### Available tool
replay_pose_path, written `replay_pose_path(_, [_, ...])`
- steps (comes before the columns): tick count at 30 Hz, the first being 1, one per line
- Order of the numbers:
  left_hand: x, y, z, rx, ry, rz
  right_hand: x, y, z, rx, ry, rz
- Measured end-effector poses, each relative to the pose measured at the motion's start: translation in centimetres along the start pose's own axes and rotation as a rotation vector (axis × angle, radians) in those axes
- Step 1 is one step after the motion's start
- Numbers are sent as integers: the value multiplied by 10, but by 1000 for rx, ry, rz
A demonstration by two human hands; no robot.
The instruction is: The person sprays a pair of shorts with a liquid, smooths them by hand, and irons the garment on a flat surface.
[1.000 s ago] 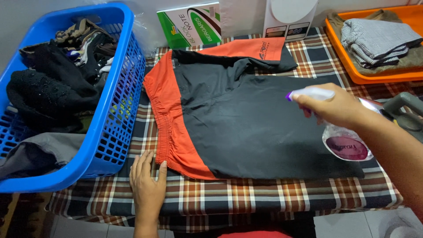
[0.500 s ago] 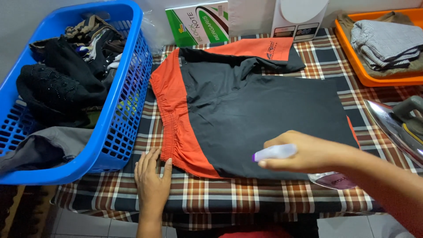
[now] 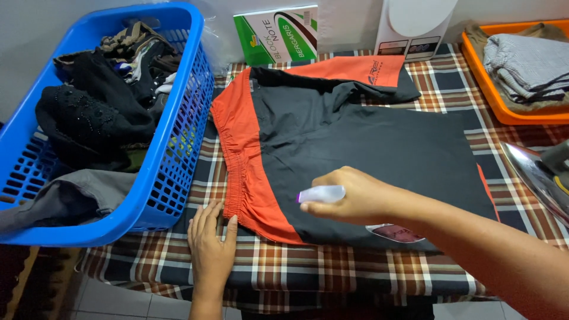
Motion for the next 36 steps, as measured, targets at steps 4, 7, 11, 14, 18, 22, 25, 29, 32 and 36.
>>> replay_pose_path(4, [2,2,2,-3,-28,25,16,-17,0,55,-4,-124])
replay_pose_path(7, [2,3,2,-2,-39,38,18,-30,-5,41,73,-154])
replay_pose_path(11, [2,2,0,4,-42,46,18,-32,-11,-10,121,-91])
replay_pose_path(14, [3,5,3,24,-34,47,22,-14,-21,-129,53,1])
replay_pose_path(18, [3,6,2,28,-34,61,3,-6,-11,-81,133,70])
replay_pose_path(22, [5,6,2,25,-41,64,-1,-5,-7,-75,113,64])
replay_pose_path(25, [-2,2,-1,15,-37,48,7,-4,-10,-49,32,18])
replay_pose_path(29, [-31,-6,-8,87,-9,-90,3,-5,-6,91,-61,16])
replay_pose_path(32, [-48,-8,-1,124,-35,-240,10,-51,-12,256,-210,-131])
replay_pose_path(36, [-46,0,9,108,-138,-242,25,-158,-18,361,-185,-393])
Point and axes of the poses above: each hand's wrist, its own x-axis towards the middle knuckle, its own y-axis out of the palm, z = x × y, the point moved 10 cm from there along x, towards the middle knuckle, and after that the axes turned 6 degrees about z, right-handed, at the moved point
